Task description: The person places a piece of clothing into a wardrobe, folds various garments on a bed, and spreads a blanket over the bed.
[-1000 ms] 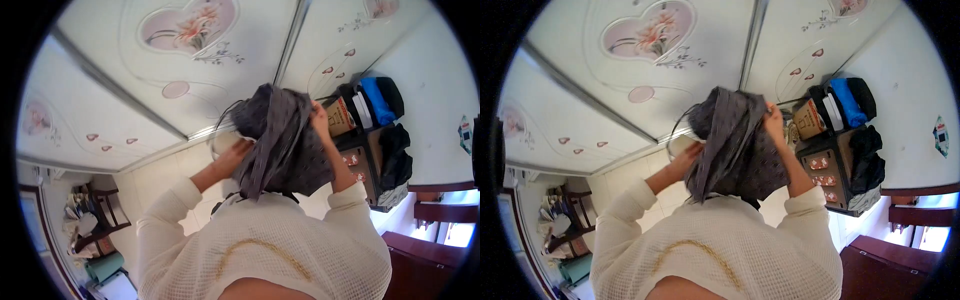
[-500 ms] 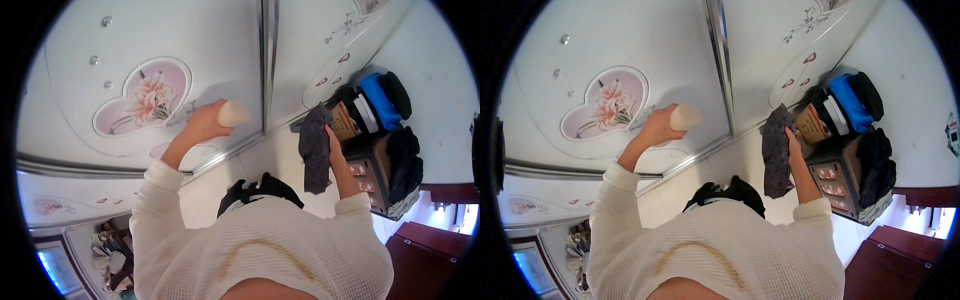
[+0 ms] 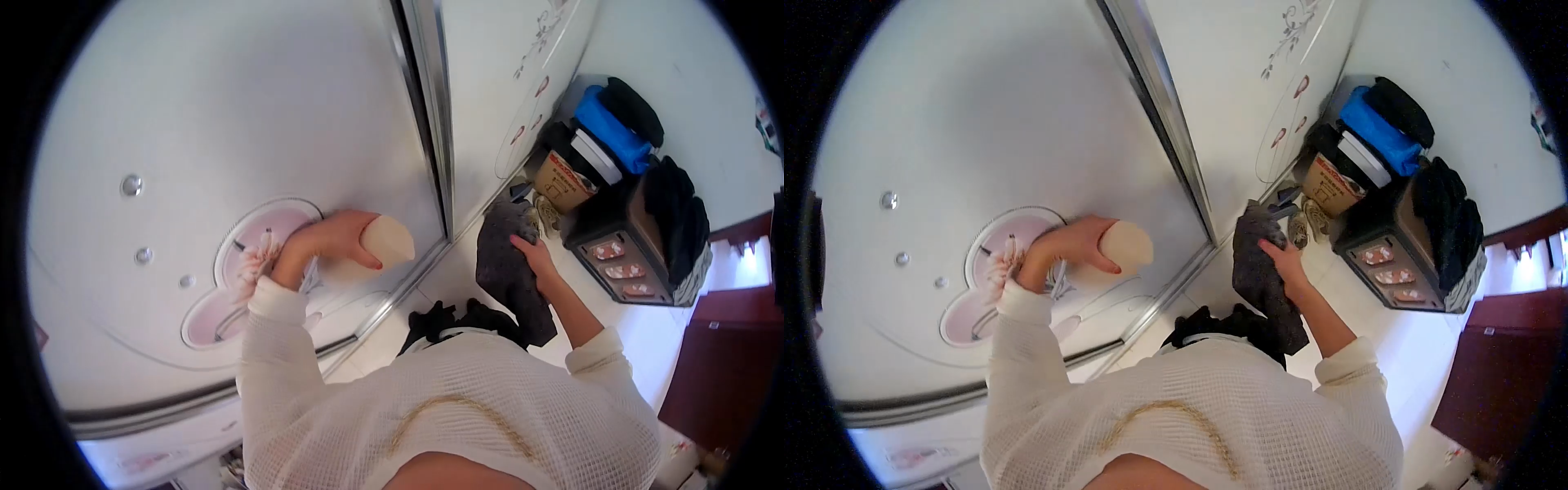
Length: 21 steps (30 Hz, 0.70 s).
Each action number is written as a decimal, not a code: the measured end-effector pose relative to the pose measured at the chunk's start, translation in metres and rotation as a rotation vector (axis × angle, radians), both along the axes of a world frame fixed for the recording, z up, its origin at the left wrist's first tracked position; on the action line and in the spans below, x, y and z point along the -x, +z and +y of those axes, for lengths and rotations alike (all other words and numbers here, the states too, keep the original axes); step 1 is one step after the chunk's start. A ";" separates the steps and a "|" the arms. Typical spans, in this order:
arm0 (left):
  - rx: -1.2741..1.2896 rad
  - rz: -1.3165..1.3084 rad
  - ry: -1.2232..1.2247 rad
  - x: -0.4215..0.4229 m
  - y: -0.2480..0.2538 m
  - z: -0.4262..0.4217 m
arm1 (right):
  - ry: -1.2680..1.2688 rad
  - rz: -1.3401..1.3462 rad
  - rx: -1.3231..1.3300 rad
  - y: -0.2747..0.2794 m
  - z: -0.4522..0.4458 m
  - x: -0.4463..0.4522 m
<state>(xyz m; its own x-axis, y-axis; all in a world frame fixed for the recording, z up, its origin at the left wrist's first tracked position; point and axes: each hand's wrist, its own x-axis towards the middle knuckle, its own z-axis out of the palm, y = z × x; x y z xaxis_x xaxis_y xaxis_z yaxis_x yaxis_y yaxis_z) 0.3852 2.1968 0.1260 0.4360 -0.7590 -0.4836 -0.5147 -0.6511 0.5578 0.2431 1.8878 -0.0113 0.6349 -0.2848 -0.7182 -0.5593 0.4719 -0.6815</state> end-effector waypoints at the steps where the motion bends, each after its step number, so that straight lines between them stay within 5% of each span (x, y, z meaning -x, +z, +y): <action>1: 0.046 0.036 0.021 -0.001 -0.001 0.002 | 0.125 -0.131 0.116 -0.002 0.009 -0.008; 6: 0.102 0.051 0.007 0.001 -0.002 0.009 | 0.660 -0.575 0.672 -0.015 0.046 -0.066; 12: 0.052 0.087 -0.015 -0.007 -0.012 0.022 | 0.857 -0.506 1.096 -0.023 0.101 -0.171; 19: 0.020 0.133 0.058 -0.009 -0.032 0.058 | 0.909 -0.454 0.904 -0.039 0.147 -0.169; 21: 0.042 0.291 0.237 -0.008 -0.037 0.077 | 0.960 -0.442 0.863 -0.035 0.162 -0.164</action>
<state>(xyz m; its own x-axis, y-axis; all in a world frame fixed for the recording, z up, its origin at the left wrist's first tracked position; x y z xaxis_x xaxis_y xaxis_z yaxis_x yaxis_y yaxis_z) 0.3930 2.2734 0.0889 0.4508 -0.6754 -0.5836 -0.1682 -0.7064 0.6876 0.4074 2.0499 -0.0466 0.9635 0.1447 -0.2252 -0.0830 -0.6384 -0.7652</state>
